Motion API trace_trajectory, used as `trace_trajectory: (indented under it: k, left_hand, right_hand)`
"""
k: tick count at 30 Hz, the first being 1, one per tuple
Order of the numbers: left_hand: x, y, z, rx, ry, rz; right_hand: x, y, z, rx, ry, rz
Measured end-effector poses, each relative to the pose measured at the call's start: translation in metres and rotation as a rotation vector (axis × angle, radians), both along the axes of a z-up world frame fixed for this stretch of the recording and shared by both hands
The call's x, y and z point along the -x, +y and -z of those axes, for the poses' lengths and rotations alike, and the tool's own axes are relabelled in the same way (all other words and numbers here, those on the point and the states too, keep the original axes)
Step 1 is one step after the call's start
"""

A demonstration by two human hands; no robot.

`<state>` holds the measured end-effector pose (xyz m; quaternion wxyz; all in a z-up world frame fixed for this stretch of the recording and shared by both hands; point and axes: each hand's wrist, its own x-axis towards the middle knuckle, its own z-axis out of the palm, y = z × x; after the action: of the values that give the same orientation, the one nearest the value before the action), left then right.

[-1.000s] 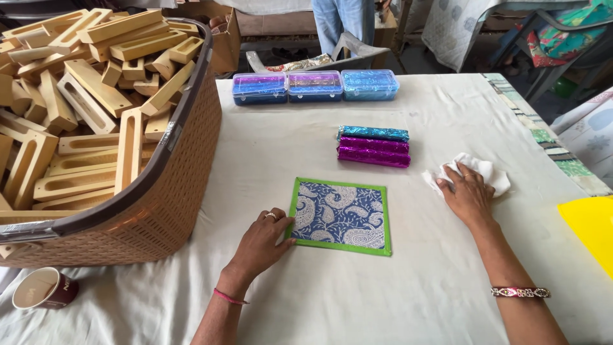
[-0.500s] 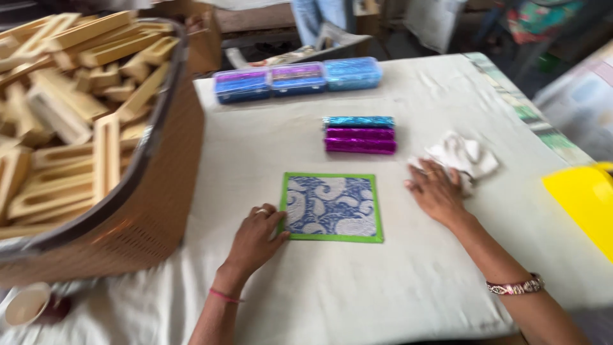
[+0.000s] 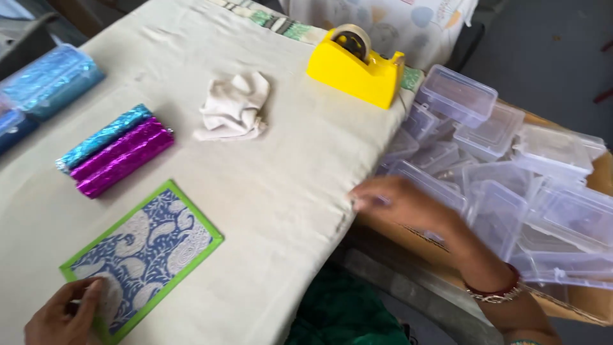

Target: The person unwraps a sheet of metallic foil, smooths it flat on a padded board, and rolls it around a wooden dowel, placing the finished foil-wrapped roll with others on the table. They then wipe a clear plastic container with a white cloth.

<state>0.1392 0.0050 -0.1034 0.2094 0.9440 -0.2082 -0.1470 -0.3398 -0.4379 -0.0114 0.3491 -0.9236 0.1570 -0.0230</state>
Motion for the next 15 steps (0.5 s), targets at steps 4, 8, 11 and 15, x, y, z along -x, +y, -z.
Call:
trace_trajectory:
  k: [4,8,11,15]
  left_hand:
    - [-0.001,0.019,0.027,0.220,-0.063,-0.006]
    - [-0.004,0.016,0.036,0.120,-0.114,-0.016]
    - [-0.061,0.039,0.096,0.029,-0.116,0.114]
    - [-0.049,0.034,0.086,0.068,-0.125,0.085]
  right_hand:
    - [0.073,-0.049,-0.015,0.204,-0.270,0.617]
    - [0.134,-0.091,-0.001,0.271,-0.135,1.037]
    - [0.154,-0.126,0.011,0.284,-0.107,1.113]
    - [0.152,-0.195,0.031,0.503,-0.026,1.105]
